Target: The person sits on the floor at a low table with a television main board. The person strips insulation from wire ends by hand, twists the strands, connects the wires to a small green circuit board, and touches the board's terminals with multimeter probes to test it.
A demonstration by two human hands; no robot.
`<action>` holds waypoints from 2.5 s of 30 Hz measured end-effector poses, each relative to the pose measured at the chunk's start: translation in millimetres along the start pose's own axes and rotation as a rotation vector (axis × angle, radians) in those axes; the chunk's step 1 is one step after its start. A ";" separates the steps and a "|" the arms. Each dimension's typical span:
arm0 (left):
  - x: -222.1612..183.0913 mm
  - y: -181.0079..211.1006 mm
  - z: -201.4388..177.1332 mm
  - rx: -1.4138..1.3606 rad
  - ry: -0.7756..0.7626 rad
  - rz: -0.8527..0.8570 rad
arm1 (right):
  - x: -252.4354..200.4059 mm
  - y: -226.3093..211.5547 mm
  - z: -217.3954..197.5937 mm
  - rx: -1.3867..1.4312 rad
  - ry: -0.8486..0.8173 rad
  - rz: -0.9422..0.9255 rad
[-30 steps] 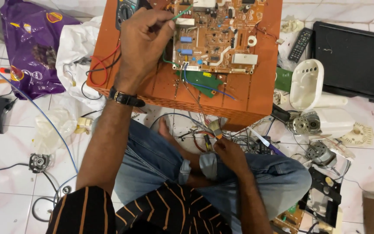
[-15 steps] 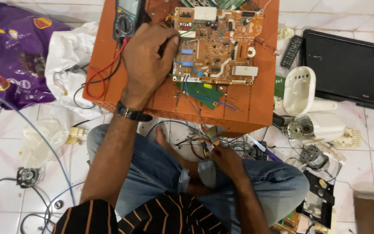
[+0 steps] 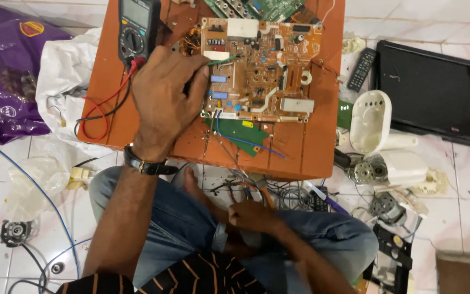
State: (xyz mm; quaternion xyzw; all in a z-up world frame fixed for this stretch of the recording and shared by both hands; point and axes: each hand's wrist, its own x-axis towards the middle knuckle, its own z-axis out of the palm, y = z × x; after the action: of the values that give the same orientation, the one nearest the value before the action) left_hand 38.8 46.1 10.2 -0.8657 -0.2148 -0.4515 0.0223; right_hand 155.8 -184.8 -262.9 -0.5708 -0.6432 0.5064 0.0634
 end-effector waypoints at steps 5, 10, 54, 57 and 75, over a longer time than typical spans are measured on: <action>0.5 4.9 -2.3 -0.027 -0.008 -0.034 | 13.7 31.0 37.8 -0.178 0.169 -0.016; 0.1 6.1 -1.9 0.022 -0.032 -0.054 | 21.8 45.5 51.6 -0.246 0.191 0.004; -0.7 5.6 -1.3 0.010 -0.073 -0.079 | 7.9 31.4 37.1 -0.139 0.188 -0.011; -1.7 5.9 -1.4 0.022 -0.055 -0.068 | 11.3 26.0 27.6 -0.131 0.040 0.062; -28.9 -13.7 13.6 0.108 0.133 0.032 | 13.9 29.8 12.5 0.040 0.140 -0.018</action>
State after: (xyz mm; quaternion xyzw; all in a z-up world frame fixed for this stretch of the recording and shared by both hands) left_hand 29.4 51.6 -22.8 -0.8346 -0.2231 -0.4955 0.0902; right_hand 162.8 -185.8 -297.3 -0.5977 -0.6321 0.4772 0.1243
